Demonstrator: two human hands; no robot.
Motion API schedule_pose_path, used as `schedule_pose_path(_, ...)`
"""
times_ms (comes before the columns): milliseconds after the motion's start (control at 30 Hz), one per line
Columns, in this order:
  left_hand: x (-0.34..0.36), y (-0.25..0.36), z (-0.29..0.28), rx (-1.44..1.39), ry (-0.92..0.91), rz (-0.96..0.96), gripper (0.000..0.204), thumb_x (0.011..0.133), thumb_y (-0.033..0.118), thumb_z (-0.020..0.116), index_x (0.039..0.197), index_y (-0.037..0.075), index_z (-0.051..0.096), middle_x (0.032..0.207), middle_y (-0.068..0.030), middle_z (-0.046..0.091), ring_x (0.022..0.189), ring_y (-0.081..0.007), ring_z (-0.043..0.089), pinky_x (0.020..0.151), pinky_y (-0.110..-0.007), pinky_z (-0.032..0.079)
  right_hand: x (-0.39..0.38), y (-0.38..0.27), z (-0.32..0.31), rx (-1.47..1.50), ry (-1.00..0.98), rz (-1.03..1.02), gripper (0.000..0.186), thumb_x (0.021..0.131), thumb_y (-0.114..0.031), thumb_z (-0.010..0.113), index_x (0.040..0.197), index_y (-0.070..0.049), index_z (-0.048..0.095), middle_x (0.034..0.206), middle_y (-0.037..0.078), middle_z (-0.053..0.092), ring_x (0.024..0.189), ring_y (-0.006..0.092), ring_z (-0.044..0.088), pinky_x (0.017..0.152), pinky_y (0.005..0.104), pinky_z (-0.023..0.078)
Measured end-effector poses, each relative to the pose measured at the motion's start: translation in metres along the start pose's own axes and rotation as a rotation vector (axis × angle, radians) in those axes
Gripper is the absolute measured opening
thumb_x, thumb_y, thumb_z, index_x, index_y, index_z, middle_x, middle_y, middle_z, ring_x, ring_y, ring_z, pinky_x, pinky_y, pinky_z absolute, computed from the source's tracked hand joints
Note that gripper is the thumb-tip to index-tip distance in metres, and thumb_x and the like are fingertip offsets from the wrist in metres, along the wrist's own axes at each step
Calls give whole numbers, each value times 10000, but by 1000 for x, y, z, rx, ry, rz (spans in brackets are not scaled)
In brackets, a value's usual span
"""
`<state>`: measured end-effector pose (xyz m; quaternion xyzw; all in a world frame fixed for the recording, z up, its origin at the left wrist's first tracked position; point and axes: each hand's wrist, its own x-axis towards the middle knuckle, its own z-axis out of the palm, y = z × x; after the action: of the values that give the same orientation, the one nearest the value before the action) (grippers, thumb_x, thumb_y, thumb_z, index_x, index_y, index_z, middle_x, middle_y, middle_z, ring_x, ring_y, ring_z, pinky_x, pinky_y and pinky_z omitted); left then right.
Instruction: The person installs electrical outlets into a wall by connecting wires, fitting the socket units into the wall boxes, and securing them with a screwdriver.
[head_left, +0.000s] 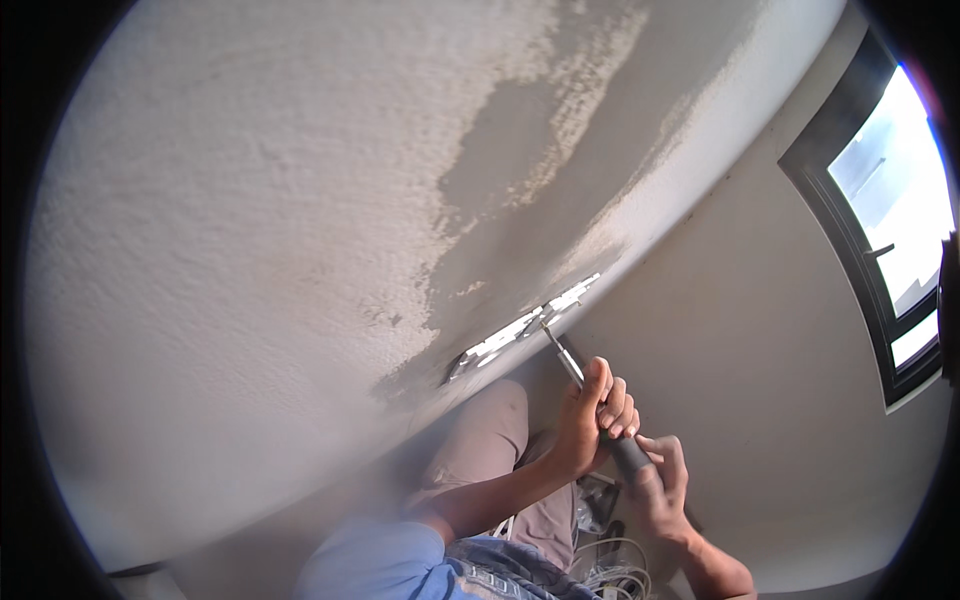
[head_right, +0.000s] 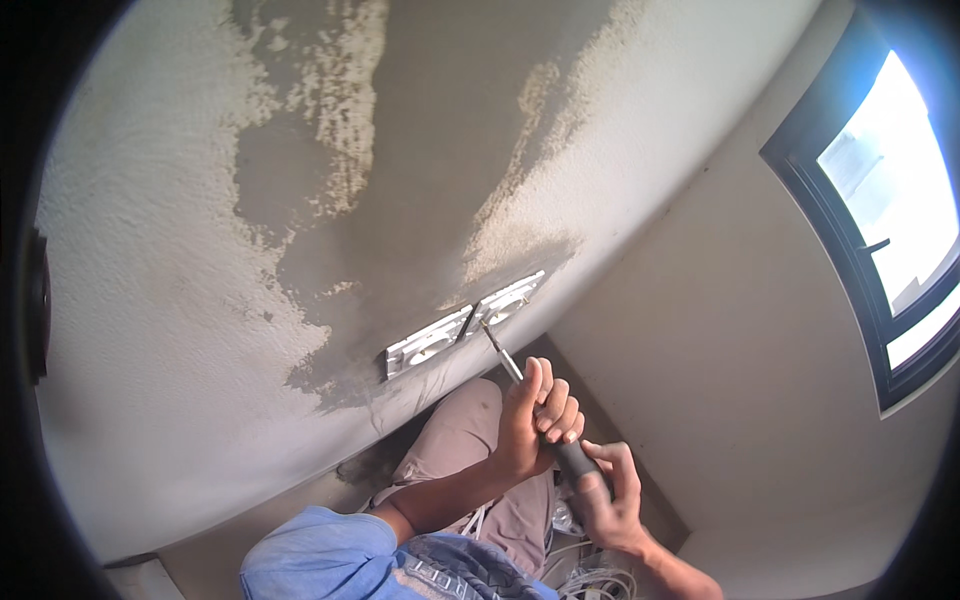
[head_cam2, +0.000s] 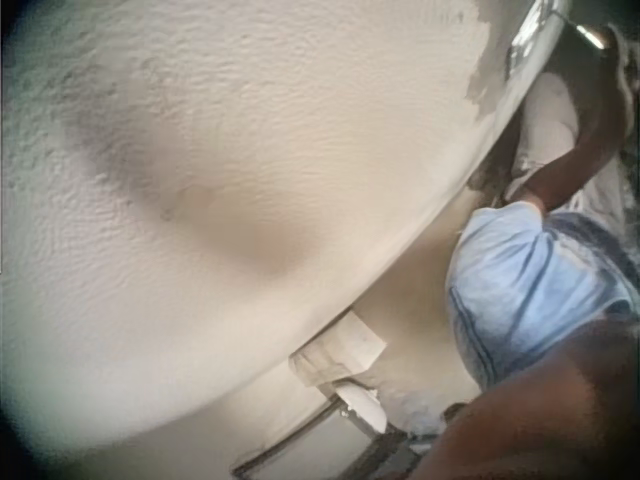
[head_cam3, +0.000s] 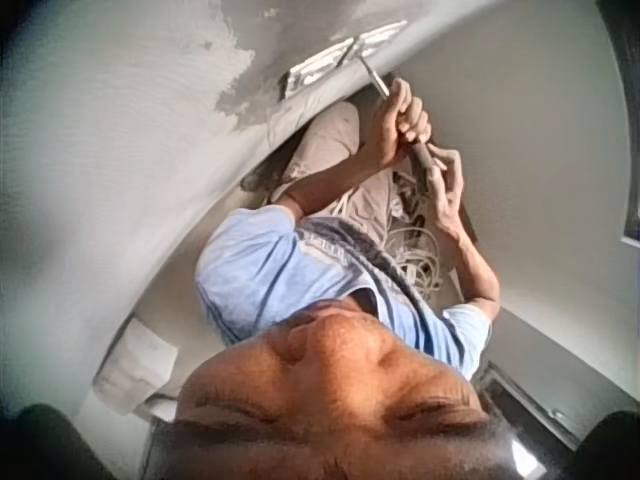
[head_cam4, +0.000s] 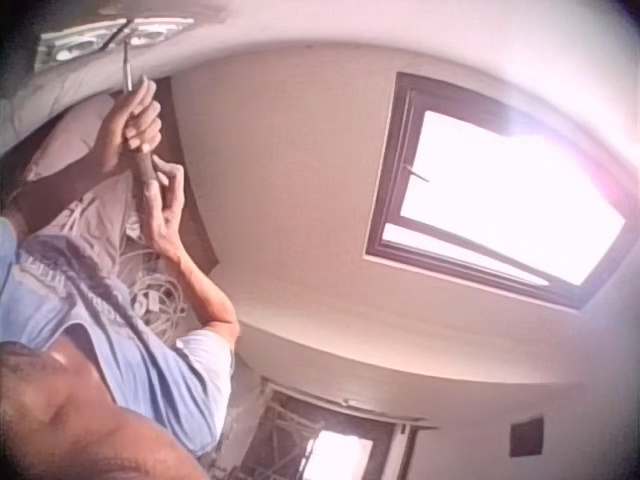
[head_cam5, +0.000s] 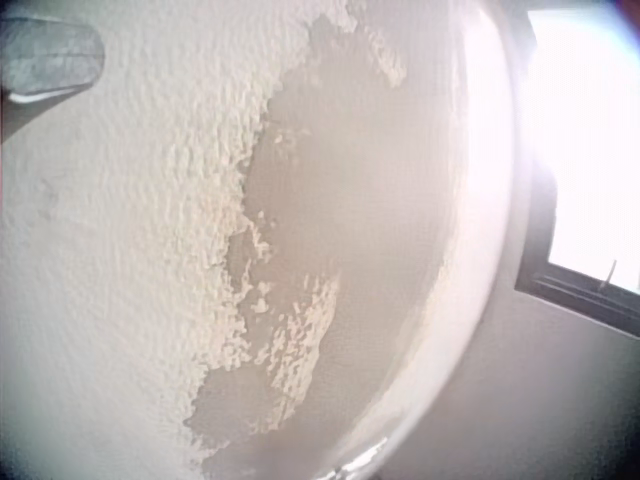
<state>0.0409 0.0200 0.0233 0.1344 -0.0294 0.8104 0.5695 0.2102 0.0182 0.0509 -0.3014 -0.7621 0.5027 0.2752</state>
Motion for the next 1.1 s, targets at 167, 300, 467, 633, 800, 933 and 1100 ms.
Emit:
schedule_pose_path(167,3,4,-5,-28,-49,-18,467,1058,503,304,751,154,344,520,32,293,404,-92,328,469,-275,415,9,-21,4,814,-85,485,376,1008,-372,521,1258,-101,449,858,137,573,485,92,420,404,222,341)
schedule_pose_path(300,4,5,-3,-28,-39,15,474,1058,512,287,751,155,344,513,32,282,389,-97,309,449,-280,401,9,-29,3,-637,-63,-355,646,813,-124,761,1360,-63,421,941,184,590,741,281,640,527,340,518)
schedule_pose_path(467,1,5,1,14,8,6,463,1059,504,308,757,155,348,516,33,285,398,-94,318,460,-276,404,13,-8,-11,-683,-168,-478,616,804,-29,743,1332,-84,431,969,202,591,675,287,632,521,345,511)
schedule_pose_path(633,4,6,-2,4,-48,6,464,1056,510,321,757,156,349,515,35,281,397,-88,316,460,-267,401,5,-17,-1,257,-94,216,480,951,-287,618,1341,-100,411,917,129,564,504,118,457,423,259,397)
schedule_pose_path(800,5,8,2,-37,-12,-1,472,1059,509,311,745,158,344,510,35,275,384,-92,302,443,-270,391,-2,-21,5,-12,16,78,587,920,-264,676,1400,-104,379,887,92,556,503,113,476,425,271,402)
schedule_pose_path(933,4,9,4,29,42,-12,471,1061,508,304,745,161,343,503,38,267,374,-91,290,427,-272,382,-4,-8,5,214,-34,156,564,931,-335,657,1384,-111,408,841,50,529,506,96,440,416,251,353)
schedule_pose_path(1100,1,3,0,1,-10,8,469,1060,512,304,750,162,343,500,42,254,372,-88,278,421,-271,375,-3,-5,-7,1023,-123,670,500,973,-495,542,1363,-203,429,778,18,449,502,53,266,436,218,270)
